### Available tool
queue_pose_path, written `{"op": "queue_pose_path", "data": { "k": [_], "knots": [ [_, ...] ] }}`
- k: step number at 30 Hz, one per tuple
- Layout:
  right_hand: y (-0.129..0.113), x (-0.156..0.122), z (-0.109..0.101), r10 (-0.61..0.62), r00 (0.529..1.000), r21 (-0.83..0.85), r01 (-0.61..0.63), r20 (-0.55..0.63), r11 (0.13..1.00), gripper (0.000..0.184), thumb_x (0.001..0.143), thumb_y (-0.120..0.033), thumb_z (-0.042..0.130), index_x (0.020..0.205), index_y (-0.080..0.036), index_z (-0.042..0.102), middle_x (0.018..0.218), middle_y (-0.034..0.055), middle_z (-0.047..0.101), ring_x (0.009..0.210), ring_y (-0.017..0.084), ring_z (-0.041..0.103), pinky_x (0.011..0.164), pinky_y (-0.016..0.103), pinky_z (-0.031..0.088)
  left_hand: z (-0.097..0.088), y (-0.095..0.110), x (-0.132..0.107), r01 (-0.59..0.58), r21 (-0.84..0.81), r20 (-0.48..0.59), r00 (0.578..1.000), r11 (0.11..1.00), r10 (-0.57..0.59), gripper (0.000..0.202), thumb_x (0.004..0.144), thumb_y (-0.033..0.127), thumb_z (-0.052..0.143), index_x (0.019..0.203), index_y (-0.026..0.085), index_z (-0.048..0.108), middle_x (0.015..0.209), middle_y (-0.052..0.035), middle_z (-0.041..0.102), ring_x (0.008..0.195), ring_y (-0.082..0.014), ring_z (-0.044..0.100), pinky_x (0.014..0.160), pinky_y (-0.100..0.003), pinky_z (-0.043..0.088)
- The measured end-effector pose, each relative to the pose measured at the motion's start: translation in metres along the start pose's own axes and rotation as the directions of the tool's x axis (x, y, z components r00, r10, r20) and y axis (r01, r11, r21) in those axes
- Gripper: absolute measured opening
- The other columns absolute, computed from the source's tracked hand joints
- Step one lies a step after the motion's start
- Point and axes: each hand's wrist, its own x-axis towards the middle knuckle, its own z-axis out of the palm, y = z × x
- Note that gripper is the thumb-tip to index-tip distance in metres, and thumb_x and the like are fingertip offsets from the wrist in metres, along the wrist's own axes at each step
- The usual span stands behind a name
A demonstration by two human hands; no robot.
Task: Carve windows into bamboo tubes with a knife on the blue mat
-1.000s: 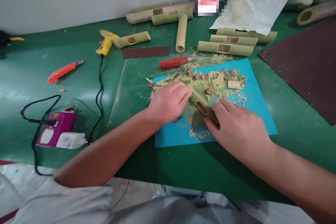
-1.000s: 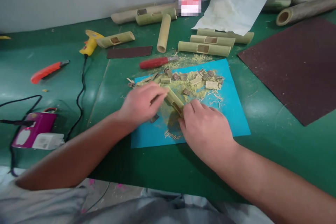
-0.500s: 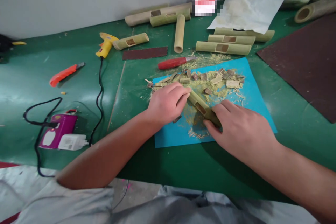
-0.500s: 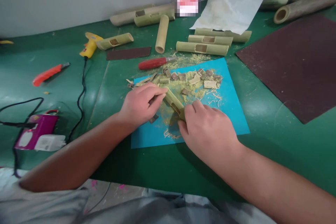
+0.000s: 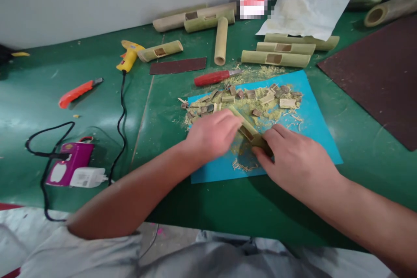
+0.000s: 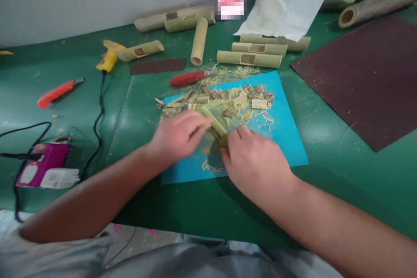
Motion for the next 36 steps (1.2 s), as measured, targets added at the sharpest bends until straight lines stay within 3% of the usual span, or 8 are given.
{"op": "queue_pose_path", "data": {
  "k": [3, 8, 13, 18, 23, 27, 32, 36],
  "knots": [
    [-0.001, 0.000, 0.000, -0.006, 1.000, -0.005, 0.006, 0.009, 1.000, 0.016, 0.091, -0.024, 0.058, 0.078, -0.016, 0.064, 0.073, 0.0051, 0.062, 0.056, 0.017, 0.053, 0.050, 0.029, 0.027, -0.001, -0.004, 0.001, 0.064, 0.046, -0.047, 0.997, 0.997, -0.061, 0.023, 0.102, 0.023, 0.051, 0.100, 0.014, 0.071, 0.090, -0.0069, 0.073, 0.080, -0.0174, 0.069, 0.070, -0.027, 0.054],
    [-0.001, 0.000, 0.001, -0.006, 1.000, 0.001, 0.006, 0.015, 1.000, 0.017, 0.091, -0.023, 0.057, 0.076, -0.018, 0.062, 0.072, 0.0044, 0.061, 0.056, 0.016, 0.053, 0.049, 0.029, 0.026, -0.002, 0.010, -0.001, -0.078, -0.067, 0.135, 0.987, 0.995, 0.086, 0.033, 0.105, 0.025, 0.043, 0.090, 0.016, 0.070, 0.077, -0.0032, 0.067, 0.069, -0.0137, 0.064, 0.061, -0.023, 0.049],
    [-0.001, 0.000, 0.002, -0.023, 0.999, -0.015, 0.023, -0.040, 1.000, 0.016, 0.090, -0.025, 0.059, 0.076, -0.018, 0.062, 0.071, 0.0039, 0.060, 0.055, 0.017, 0.053, 0.049, 0.029, 0.028, -0.005, -0.006, 0.000, 0.098, 0.047, -0.034, 0.995, 0.994, -0.096, 0.022, 0.102, 0.023, 0.051, 0.099, 0.014, 0.071, 0.089, -0.0058, 0.072, 0.082, -0.0165, 0.069, 0.073, -0.026, 0.054],
    [0.000, -0.001, 0.003, -0.026, 0.999, -0.017, 0.026, -0.030, 1.000, 0.014, 0.089, -0.023, 0.060, 0.077, -0.018, 0.062, 0.071, 0.0037, 0.061, 0.054, 0.016, 0.053, 0.048, 0.029, 0.028, -0.004, 0.002, -0.001, 0.004, -0.109, 0.113, 0.994, 0.994, 0.009, 0.028, 0.106, 0.026, 0.044, 0.105, 0.016, 0.071, 0.088, -0.0048, 0.072, 0.079, -0.0147, 0.069, 0.070, -0.024, 0.055],
    [-0.001, 0.000, 0.003, -0.031, 0.998, -0.028, 0.030, -0.048, 0.999, 0.014, 0.089, -0.024, 0.061, 0.077, -0.018, 0.061, 0.071, 0.0041, 0.061, 0.055, 0.016, 0.054, 0.048, 0.029, 0.026, -0.003, -0.002, 0.001, 0.096, -0.008, -0.014, 0.995, 0.995, -0.096, 0.022, 0.102, 0.023, 0.052, 0.098, 0.014, 0.071, 0.090, -0.0067, 0.072, 0.081, -0.0174, 0.070, 0.073, -0.027, 0.055],
    [-0.002, 0.000, 0.003, -0.037, 0.998, -0.035, 0.035, -0.042, 0.999, 0.014, 0.089, -0.024, 0.061, 0.077, -0.017, 0.062, 0.070, 0.0038, 0.060, 0.053, 0.016, 0.053, 0.047, 0.029, 0.025, -0.003, -0.003, 0.000, 0.025, -0.166, 0.099, 0.995, 0.986, -0.008, 0.024, 0.104, 0.025, 0.049, 0.106, 0.016, 0.071, 0.090, -0.0051, 0.072, 0.081, -0.0155, 0.070, 0.071, -0.025, 0.055],
    [-0.001, 0.000, 0.003, -0.025, 1.000, -0.042, 0.024, -0.011, 0.999, 0.016, 0.091, -0.025, 0.058, 0.078, -0.017, 0.063, 0.071, 0.0048, 0.061, 0.055, 0.015, 0.052, 0.048, 0.029, 0.024, -0.004, -0.004, -0.001, 0.089, -0.004, -0.014, 0.996, 0.996, -0.089, 0.023, 0.102, 0.023, 0.050, 0.101, 0.014, 0.071, 0.091, -0.0072, 0.072, 0.083, -0.0180, 0.069, 0.074, -0.029, 0.056],
    [-0.001, 0.000, 0.002, -0.015, 1.000, -0.038, 0.016, 0.021, 0.999, 0.014, 0.089, -0.024, 0.060, 0.078, -0.017, 0.063, 0.073, 0.0053, 0.061, 0.056, 0.015, 0.052, 0.048, 0.029, 0.023, -0.004, 0.000, -0.004, -0.030, -0.118, 0.108, 0.993, 0.993, 0.043, 0.028, 0.106, 0.025, 0.044, 0.106, 0.014, 0.070, 0.089, -0.0056, 0.071, 0.079, -0.0152, 0.069, 0.071, -0.025, 0.056]
  ]
}}
